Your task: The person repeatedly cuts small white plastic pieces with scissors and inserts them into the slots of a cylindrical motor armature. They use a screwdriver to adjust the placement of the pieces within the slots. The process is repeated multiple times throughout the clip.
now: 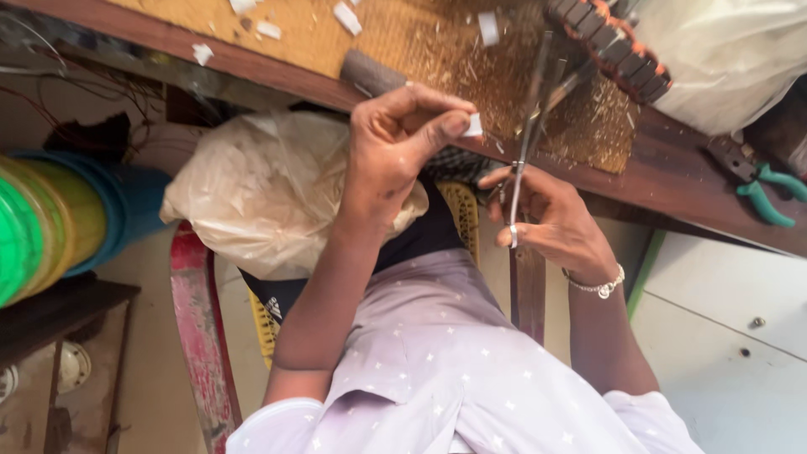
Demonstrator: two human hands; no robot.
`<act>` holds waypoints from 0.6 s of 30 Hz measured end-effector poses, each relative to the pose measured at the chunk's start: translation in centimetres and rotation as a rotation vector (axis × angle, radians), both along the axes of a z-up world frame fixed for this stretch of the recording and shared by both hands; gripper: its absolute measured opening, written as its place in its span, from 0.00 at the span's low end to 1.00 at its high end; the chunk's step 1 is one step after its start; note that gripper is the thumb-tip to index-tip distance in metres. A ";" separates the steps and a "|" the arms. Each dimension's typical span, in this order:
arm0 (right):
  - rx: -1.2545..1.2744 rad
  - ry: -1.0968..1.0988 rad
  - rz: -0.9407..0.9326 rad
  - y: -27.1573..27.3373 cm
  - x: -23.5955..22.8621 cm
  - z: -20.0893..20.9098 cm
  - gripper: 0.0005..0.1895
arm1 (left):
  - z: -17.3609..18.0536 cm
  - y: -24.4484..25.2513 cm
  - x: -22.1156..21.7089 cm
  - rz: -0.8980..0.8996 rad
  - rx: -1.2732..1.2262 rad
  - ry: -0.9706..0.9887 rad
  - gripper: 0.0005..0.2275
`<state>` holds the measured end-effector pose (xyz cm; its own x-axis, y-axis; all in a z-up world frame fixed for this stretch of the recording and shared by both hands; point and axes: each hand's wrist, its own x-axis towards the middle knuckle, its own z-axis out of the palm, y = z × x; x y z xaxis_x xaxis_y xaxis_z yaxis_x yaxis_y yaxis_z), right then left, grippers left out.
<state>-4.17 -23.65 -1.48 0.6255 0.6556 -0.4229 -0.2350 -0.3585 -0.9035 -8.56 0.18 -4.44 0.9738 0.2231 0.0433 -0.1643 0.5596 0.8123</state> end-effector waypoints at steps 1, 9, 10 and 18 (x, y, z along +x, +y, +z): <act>-0.045 0.023 0.048 0.1 0.0 -0.2 0.36 | 0.1 0.0 0.1 0.011 0.032 -0.012 0.06; -0.100 0.062 0.205 0.0 -0.4 -1.1 0.40 | 2.3 -0.6 0.1 0.118 0.370 0.065 0.04; -0.109 0.060 0.202 0.0 -0.5 -1.2 0.40 | 2.5 -0.6 0.0 0.149 0.448 0.056 0.04; -0.082 0.067 0.149 0.0 -0.6 -1.0 0.35 | 3.4 -0.8 0.2 0.218 0.669 0.031 0.04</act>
